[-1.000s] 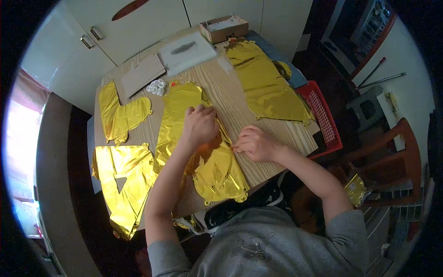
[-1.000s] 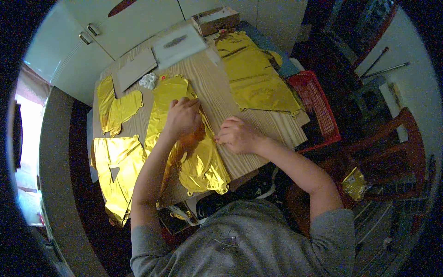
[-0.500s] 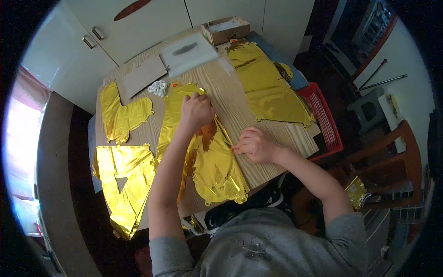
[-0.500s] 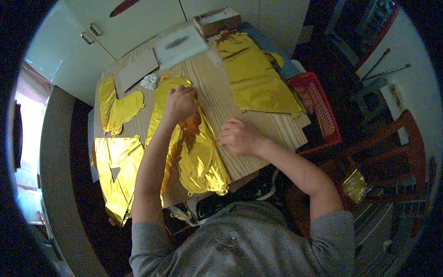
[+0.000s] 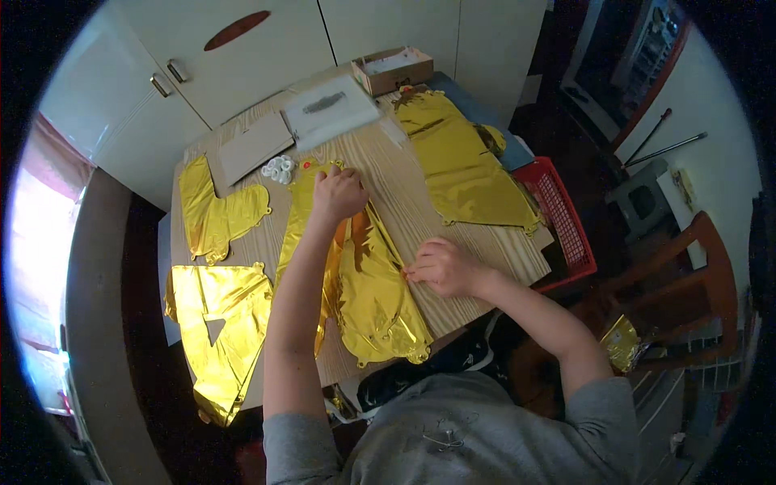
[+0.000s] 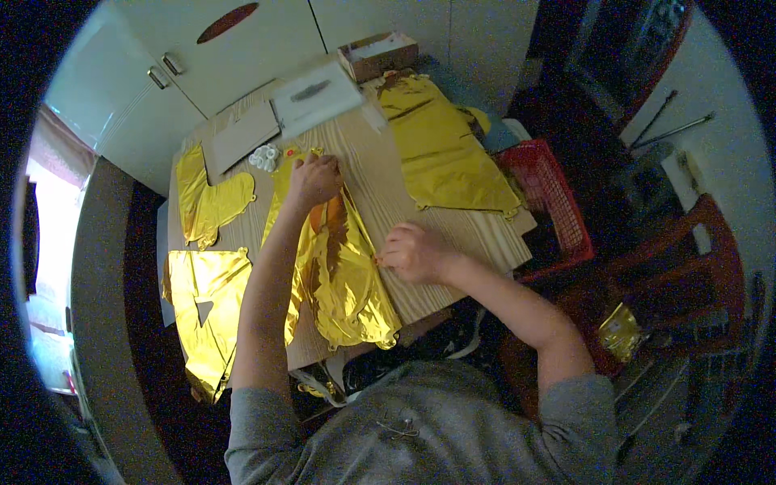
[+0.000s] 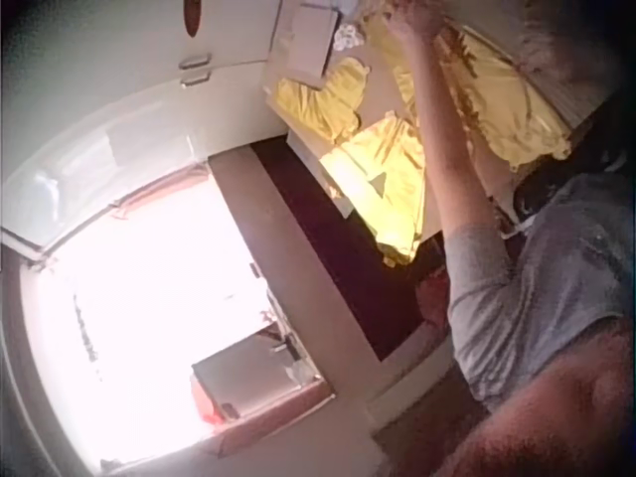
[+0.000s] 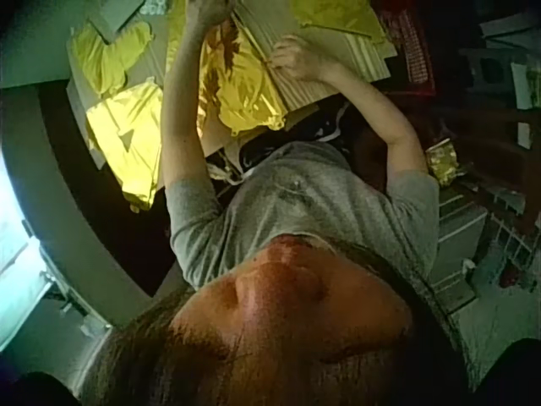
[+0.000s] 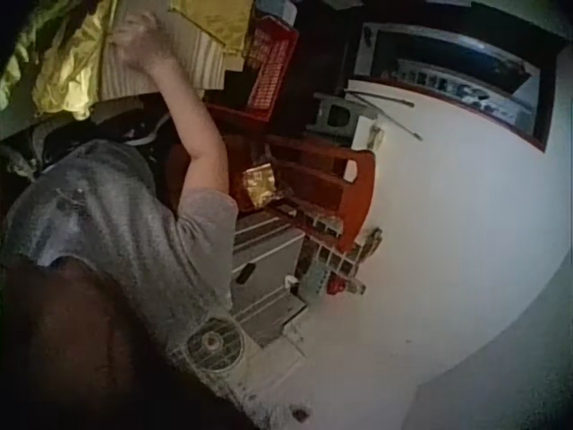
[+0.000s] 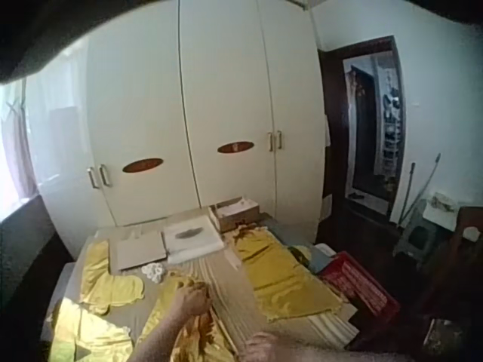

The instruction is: Manually folding and organizing gold foil sheets on a table.

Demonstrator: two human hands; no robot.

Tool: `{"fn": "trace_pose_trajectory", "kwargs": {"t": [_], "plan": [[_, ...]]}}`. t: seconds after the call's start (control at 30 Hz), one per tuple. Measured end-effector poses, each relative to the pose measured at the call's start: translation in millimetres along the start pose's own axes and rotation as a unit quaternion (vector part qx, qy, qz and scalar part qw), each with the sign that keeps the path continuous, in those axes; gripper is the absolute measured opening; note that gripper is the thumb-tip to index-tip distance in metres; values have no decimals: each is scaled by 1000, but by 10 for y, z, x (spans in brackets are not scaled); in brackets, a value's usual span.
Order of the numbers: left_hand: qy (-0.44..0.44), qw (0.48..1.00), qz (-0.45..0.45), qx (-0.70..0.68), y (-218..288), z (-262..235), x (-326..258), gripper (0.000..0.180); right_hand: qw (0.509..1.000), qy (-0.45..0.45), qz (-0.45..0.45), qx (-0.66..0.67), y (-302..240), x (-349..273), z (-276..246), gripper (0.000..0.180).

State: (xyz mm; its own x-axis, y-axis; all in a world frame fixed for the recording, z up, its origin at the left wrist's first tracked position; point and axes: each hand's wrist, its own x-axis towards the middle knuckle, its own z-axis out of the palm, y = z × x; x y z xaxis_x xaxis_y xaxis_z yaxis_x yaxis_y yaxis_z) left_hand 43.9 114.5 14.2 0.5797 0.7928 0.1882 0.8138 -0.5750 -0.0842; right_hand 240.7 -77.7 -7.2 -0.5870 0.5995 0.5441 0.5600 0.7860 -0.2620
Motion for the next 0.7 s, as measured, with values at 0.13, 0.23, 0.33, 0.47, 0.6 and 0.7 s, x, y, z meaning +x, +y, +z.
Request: {"fn": "trace_pose_trajectory", "kwargs": {"t": [0.13, 0.23, 0.33, 0.47, 0.6, 0.7], "plan": [[7, 1000, -1, -8, -10, 41, -6, 35, 1000, 3, -6, 1, -45, -30, -73, 19], [-2, 1000, 0, -6, -3, 25, -4, 37, 1000, 8, 11, -3, -55, -106, -27, 22], [-20, 1000, -14, -18, 3, -11, -20, 40, 1000, 11, 22, 9, -68, -106, -24, 24], [-122, 986, -82, -80, -77, -59, 69, 54, 996, 14, 59, 65, -23, -120, 13, 24], [-40, 955, -133, -264, -274, -89, 6, 50, 986, -22, 116, 118, -13, -76, -64, 22], [40, 945, -89, -312, -447, -178, -246, 50, 971, -40, 189, 144, 41, 27, -151, 26]]}}
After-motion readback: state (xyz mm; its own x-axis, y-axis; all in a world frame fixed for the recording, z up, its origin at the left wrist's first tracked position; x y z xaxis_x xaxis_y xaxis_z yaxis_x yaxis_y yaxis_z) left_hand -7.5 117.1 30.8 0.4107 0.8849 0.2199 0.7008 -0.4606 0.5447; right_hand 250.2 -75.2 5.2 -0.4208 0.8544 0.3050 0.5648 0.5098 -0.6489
